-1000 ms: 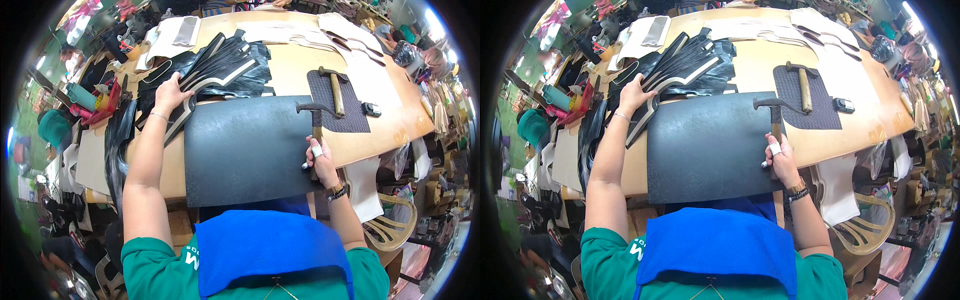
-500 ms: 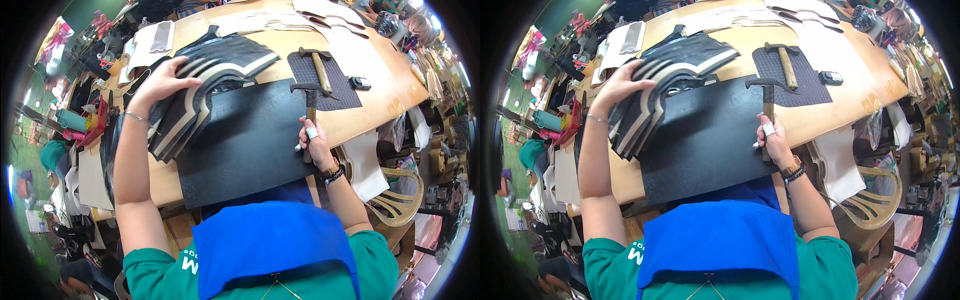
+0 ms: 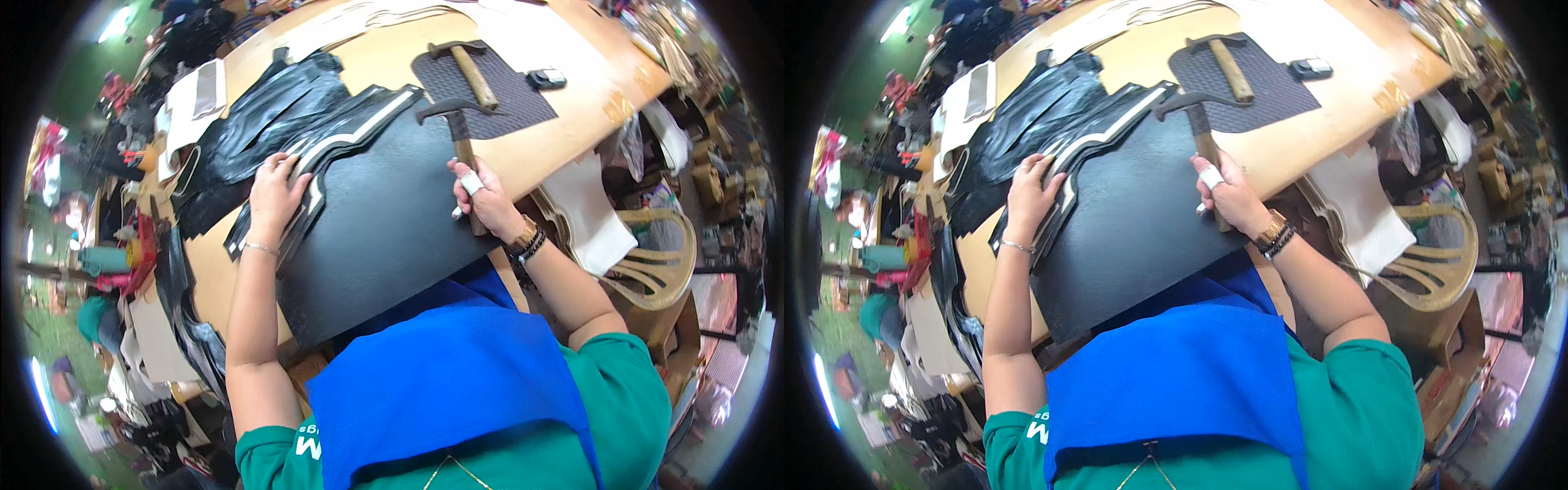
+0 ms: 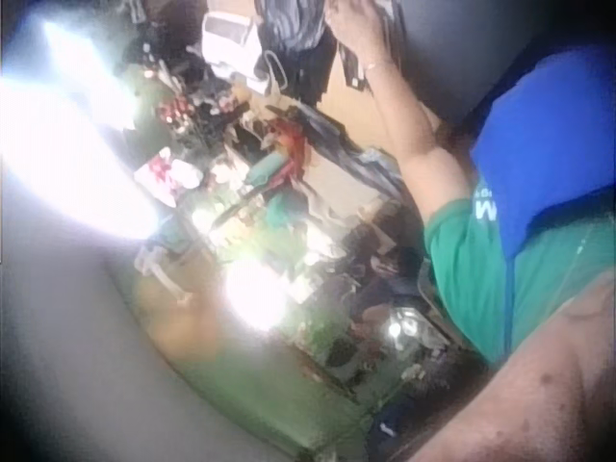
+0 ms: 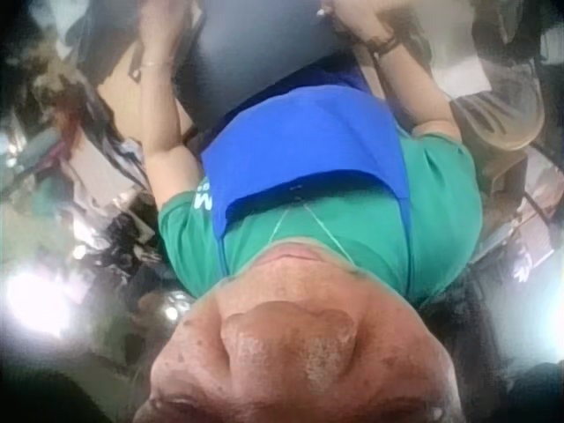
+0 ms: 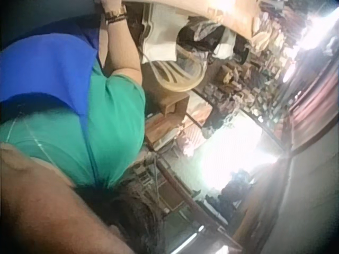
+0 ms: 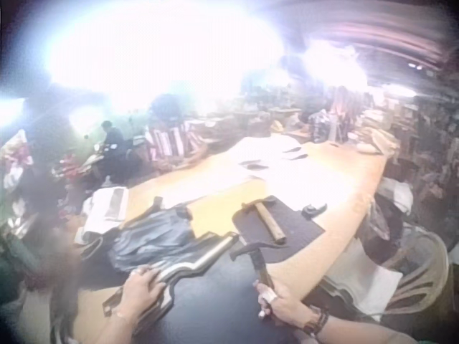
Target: The person uses a hammer to repeatedly strike a small, curved metal piece placed on a black shoe sole. They work on a wooden table, adjusting the metal piece and hammering it into place.
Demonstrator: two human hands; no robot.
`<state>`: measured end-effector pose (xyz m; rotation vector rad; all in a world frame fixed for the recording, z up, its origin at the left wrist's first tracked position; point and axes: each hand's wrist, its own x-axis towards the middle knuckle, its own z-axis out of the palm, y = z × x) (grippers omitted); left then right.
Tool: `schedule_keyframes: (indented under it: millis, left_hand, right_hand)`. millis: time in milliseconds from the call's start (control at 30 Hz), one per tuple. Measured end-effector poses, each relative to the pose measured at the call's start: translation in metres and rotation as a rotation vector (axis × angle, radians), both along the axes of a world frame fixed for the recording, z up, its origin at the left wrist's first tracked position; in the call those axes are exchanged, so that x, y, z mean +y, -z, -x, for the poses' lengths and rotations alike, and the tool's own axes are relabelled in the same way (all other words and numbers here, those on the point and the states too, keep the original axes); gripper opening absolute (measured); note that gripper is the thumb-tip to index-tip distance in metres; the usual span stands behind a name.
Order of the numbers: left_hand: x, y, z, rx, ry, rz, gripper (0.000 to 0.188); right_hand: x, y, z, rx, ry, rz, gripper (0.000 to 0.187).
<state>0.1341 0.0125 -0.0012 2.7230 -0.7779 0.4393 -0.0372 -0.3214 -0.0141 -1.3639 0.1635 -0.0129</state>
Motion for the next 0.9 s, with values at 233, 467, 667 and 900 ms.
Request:
schedule_keyframes:
  millis: [233, 467, 667, 900]
  left_hand:
    - [0.0, -0.01, 0.002, 0.169, 0.006, 0.243, 0.036]
    - [0.004, -0.011, -0.004, 0.23, -0.127, -0.036, 0.048]
    - [0.009, -0.016, -0.02, 0.428, -0.083, 0.126, 0.043]
    - [0.005, -0.052, -0.023, 0.817, -0.026, 0.439, 0.039]
  right_hand:
    - [-0.033, 0.002, 0.03, -0.076, 0.222, 0.34, 0.037]
    - [-0.044, 0.023, 0.067, 0.079, 0.258, 0.38, 0.039]
    - [-0.026, 0.039, 0.082, -0.013, 0.343, 0.399, 0.042]
    - [-0.003, 0.04, 0.088, 0.018, 0.487, 0.227, 0.039]
